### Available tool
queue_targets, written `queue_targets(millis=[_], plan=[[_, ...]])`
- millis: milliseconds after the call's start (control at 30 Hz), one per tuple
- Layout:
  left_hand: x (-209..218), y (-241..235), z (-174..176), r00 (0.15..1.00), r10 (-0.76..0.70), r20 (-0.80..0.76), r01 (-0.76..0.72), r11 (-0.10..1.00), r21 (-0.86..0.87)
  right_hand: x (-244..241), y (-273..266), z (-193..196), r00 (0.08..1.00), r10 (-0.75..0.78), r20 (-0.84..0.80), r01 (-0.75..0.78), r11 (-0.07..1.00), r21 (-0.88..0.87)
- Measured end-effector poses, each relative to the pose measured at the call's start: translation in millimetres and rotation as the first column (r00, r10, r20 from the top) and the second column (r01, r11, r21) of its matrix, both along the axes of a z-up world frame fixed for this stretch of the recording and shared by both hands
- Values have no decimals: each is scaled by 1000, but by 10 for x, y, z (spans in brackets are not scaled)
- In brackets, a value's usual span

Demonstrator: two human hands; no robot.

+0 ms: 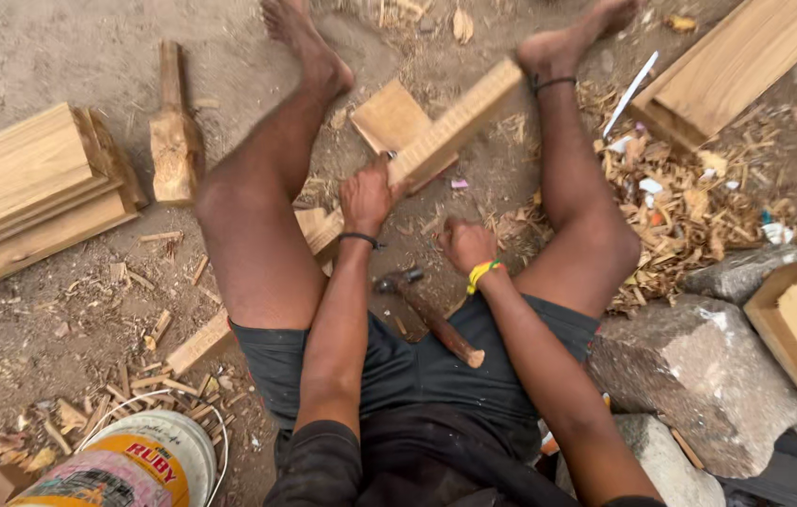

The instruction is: The person sits on the ground and uses a hammer to drive nails into small wooden planks. They repeatedly position the nail, strike it with the hammer, and adjust the wood as needed. The person also moves a larger plank aside to access the work area.

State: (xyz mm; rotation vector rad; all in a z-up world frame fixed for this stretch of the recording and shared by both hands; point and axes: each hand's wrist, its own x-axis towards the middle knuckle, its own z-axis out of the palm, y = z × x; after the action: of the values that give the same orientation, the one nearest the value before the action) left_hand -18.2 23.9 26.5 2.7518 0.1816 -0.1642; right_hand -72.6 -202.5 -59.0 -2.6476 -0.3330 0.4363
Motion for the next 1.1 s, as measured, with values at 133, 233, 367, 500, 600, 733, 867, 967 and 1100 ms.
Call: queue_targets(millis=[133,233,367,500,600,733,867,967,1100], plan=[[96,171,-5,981,85,176,-88,996,11,407,92,-222,994,-82,76,83,996,-14],[218,203,-89,976,144,164,-157,985,69,835,178,-336,987,-147,-61,140,985,-99],[320,111,-238,986,146,79,-150,987,56,1070,383,-410,985,-140,-105,126,984,-126],[351,221,-241,987,152,49,-152,988,-9,1241,731,-563,995,-83,-52,77,992,-101],[421,249,-128,984,170,47,-168,985,-27,1302,903,-592,997,-83,5,83,986,-144],[433,80,-181,985,147,86,-146,989,-20,1228,866,-777,993,-102,-55,90,978,-186],[500,-123,-294,991,121,-47,-122,992,-16,1232,815,-992,983,-49,180,85,976,-198],[461,-145,-310,992,117,38,-116,993,-25,1184,793,-962,966,10,258,64,958,-279],[511,-8,-249,986,154,63,-149,987,-65,1003,870,-539,990,-75,-118,32,942,-335]])
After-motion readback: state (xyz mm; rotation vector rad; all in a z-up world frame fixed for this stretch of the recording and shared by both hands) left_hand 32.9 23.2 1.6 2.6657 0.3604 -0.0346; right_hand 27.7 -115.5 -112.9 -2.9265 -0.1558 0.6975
